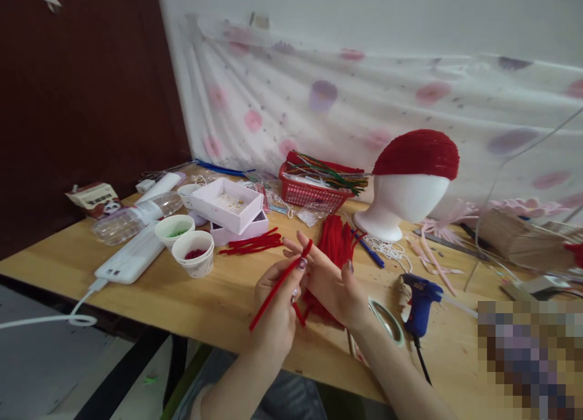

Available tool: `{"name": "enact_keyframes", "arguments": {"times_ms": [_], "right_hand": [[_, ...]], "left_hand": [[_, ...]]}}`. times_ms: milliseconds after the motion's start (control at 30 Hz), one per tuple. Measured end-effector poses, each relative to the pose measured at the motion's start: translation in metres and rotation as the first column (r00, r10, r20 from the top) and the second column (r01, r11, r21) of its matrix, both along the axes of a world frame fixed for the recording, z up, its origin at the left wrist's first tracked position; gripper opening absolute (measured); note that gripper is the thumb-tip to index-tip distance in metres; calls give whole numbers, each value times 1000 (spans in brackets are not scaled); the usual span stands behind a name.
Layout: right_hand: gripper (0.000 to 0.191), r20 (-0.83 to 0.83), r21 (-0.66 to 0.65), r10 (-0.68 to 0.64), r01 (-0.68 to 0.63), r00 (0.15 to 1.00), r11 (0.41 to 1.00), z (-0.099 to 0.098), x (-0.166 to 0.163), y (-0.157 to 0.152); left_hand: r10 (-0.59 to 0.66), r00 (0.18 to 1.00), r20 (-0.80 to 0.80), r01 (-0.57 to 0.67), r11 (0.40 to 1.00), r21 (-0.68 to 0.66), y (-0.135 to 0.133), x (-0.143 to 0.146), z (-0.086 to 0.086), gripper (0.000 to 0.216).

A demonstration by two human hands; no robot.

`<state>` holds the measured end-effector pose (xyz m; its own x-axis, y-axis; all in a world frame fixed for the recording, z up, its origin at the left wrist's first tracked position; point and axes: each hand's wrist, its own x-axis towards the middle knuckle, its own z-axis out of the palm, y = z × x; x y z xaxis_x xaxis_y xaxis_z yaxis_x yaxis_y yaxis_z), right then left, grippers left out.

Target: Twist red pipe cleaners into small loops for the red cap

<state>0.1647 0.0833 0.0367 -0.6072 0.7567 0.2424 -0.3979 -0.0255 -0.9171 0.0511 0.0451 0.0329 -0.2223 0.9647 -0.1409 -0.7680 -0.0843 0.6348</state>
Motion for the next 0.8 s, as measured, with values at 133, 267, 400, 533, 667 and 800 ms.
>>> {"name": "enact_keyframes", "arguments": {"times_ms": [133,267,400,533,667,800], "right_hand": [[71,-6,-7,11,-11,1000,1000,4,2,0],[74,-14,-25,39,-39,999,999,6,4,1],[78,-54,-45,63,-65,997,997,7,5,1],[81,-92,-61,97,-103,991,993,8,6,1],[80,-82,-52,95,-100,992,994,8,7,1],[78,-74,-21,69,-71,995,997,9,9,3]], "left_hand": [[300,787,-539,-104,926,364,1,-13,-12,19],[477,509,-717,-13,837,547,-4,-30,-12,32],[316,637,-704,80,880,467,-9,-33,-7,26],[-31,880,-473,150,965,216,-1,-29,-2,23],[-238,915,-326,268,962,53,11,-26,0,41],[-387,838,-384,420,907,3,15,-25,4,46]]}}
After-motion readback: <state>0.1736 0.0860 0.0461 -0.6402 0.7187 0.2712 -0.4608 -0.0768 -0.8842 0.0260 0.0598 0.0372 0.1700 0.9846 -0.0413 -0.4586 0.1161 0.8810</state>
